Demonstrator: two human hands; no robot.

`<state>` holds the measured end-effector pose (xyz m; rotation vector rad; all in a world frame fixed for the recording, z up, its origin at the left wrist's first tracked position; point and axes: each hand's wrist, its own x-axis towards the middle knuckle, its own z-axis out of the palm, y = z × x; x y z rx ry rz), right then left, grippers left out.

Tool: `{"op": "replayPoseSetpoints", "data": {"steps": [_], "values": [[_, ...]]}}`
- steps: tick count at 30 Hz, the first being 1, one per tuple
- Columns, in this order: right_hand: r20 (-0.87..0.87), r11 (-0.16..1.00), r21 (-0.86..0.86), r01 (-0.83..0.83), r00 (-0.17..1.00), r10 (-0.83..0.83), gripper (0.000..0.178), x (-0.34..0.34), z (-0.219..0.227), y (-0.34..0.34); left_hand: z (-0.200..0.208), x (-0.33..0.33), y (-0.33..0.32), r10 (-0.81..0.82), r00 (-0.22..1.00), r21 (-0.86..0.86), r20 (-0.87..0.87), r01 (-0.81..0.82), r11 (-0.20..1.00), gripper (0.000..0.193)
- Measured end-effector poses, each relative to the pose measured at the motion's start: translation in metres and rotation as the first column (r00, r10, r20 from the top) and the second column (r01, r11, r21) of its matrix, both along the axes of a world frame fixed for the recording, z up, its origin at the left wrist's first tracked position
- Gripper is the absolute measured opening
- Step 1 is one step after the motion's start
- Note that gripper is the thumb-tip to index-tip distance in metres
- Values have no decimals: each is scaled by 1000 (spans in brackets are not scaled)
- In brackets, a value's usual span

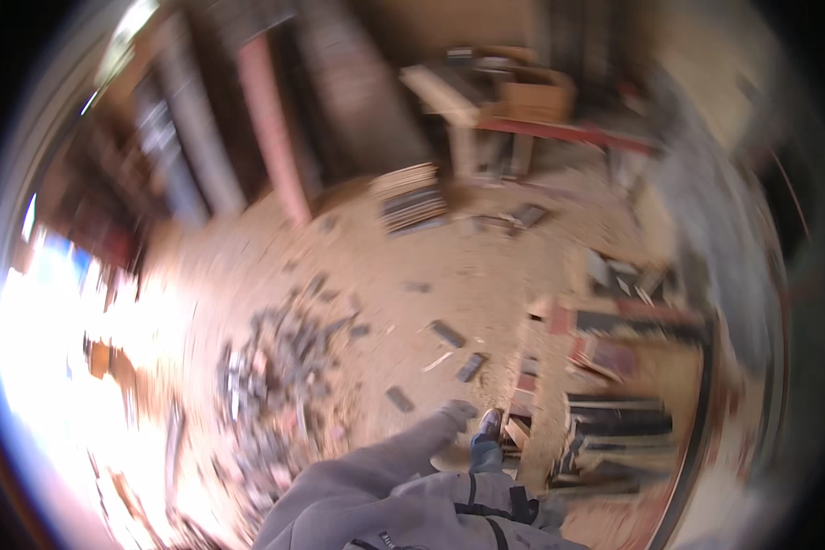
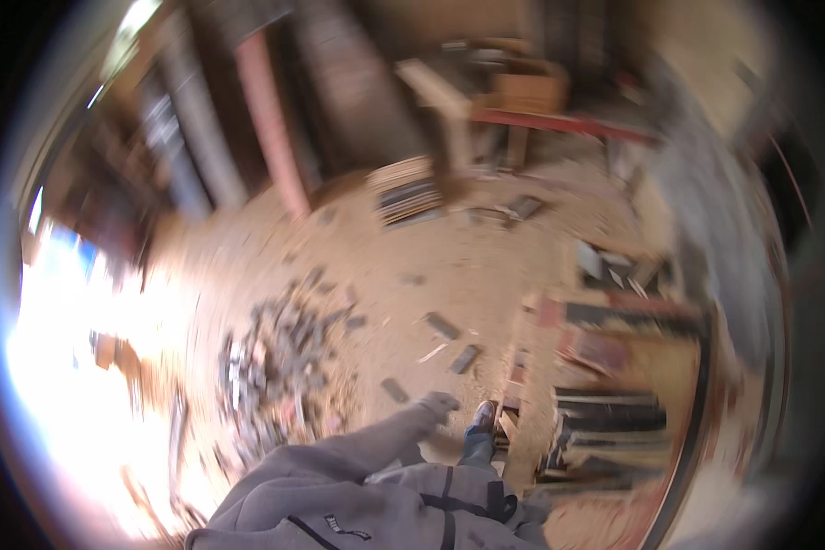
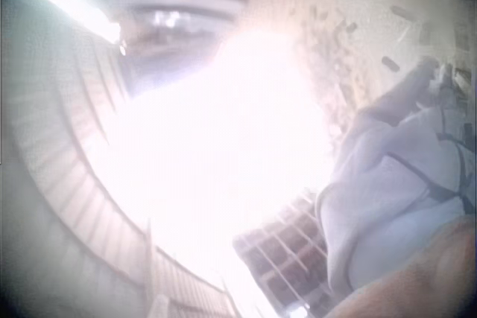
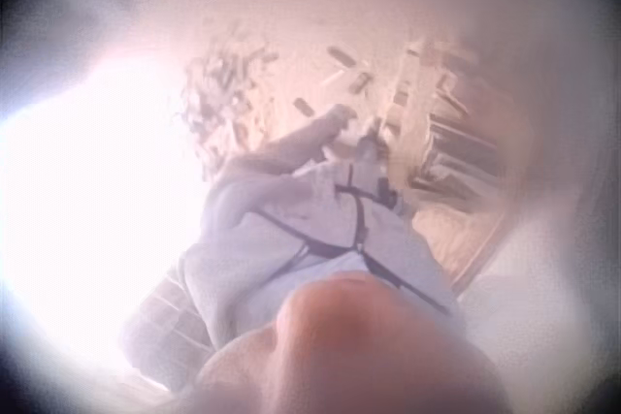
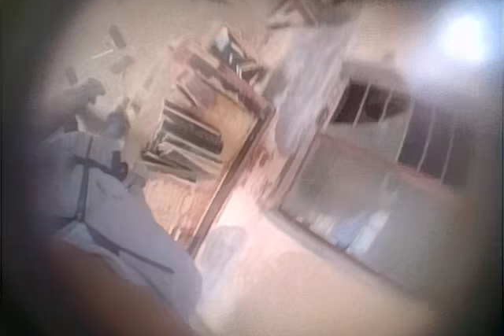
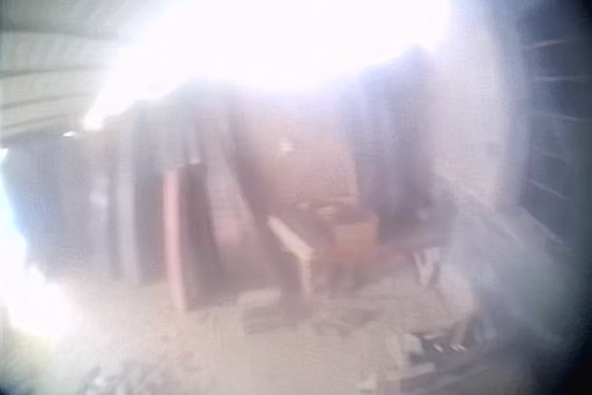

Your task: The person repeatedly places thin wooden strips on a table saw, cuts them to length, and stacks the cut pieces. The person then gathers the cut pieces and carries them to another area.

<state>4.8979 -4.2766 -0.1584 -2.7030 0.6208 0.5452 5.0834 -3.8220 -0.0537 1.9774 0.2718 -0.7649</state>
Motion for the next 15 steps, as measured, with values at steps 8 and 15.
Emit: {"op": "replayPoseSetpoints", "data": {"steps": [8, 15], "values": [[-320, 816, 105, -568, 758, 569, 40, 142, 67, 174, -51, -464, 216, 768, 562, 537, -307, -564, 627, 38], [-364, 688, 298, -661, 587, 723, 34, 108, 126, 483, -18, -696, 201, 424, 672, 427, -607, -175, 887, 43]]}}
